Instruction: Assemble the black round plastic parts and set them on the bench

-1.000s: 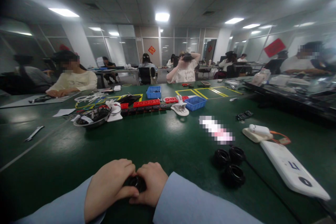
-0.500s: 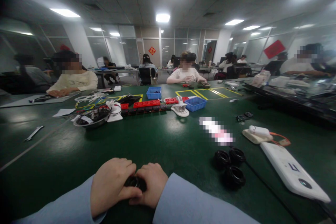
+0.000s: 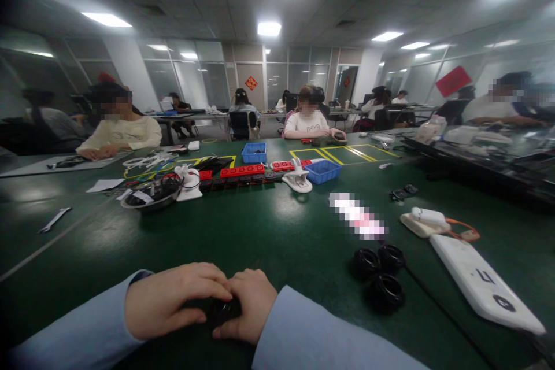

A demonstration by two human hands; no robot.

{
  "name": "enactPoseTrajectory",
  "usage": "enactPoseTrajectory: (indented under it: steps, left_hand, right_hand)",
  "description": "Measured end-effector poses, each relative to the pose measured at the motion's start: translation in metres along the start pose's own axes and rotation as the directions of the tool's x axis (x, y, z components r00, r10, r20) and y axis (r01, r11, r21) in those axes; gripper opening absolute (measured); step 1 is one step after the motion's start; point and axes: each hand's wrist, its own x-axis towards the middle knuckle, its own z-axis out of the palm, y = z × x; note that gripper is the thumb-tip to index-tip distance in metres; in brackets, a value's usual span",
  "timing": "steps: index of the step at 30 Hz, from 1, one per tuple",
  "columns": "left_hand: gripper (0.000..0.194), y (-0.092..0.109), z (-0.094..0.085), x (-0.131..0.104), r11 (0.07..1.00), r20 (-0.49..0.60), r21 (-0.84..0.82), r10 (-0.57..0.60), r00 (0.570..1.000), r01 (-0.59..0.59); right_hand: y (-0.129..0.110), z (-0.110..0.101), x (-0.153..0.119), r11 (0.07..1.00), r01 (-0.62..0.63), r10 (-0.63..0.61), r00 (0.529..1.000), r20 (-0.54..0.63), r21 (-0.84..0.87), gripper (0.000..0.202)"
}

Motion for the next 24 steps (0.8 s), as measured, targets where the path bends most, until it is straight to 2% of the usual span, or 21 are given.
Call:
enactPoseTrajectory:
  steps: [4, 14, 24]
  left_hand:
    - [0.039, 0.0, 0.003, 0.004, 0.999, 0.018, 0.012, -0.03, 0.999, 0.03]
    - [0.031, 0.008, 0.006, 0.007, 0.979, -0.017, 0.118, -0.168, 0.986, 0.169]
    - [0.019, 0.022, 0.01, 0.01, 0.917, -0.079, 0.202, -0.334, 0.939, 0.343]
  right_hand:
    - [0.0, -0.001, 0.0, 1.0, 0.005, -0.005, 1.0, 0.003, -0.002, 0.047]
    - [0.001, 0.001, 0.0, 1.0, -0.011, 0.011, 1.0, -0.006, 0.004, 0.046]
    - [0.001, 0.004, 0.0, 1.0, -0.006, 0.006, 1.0, -0.029, 0.006, 0.045]
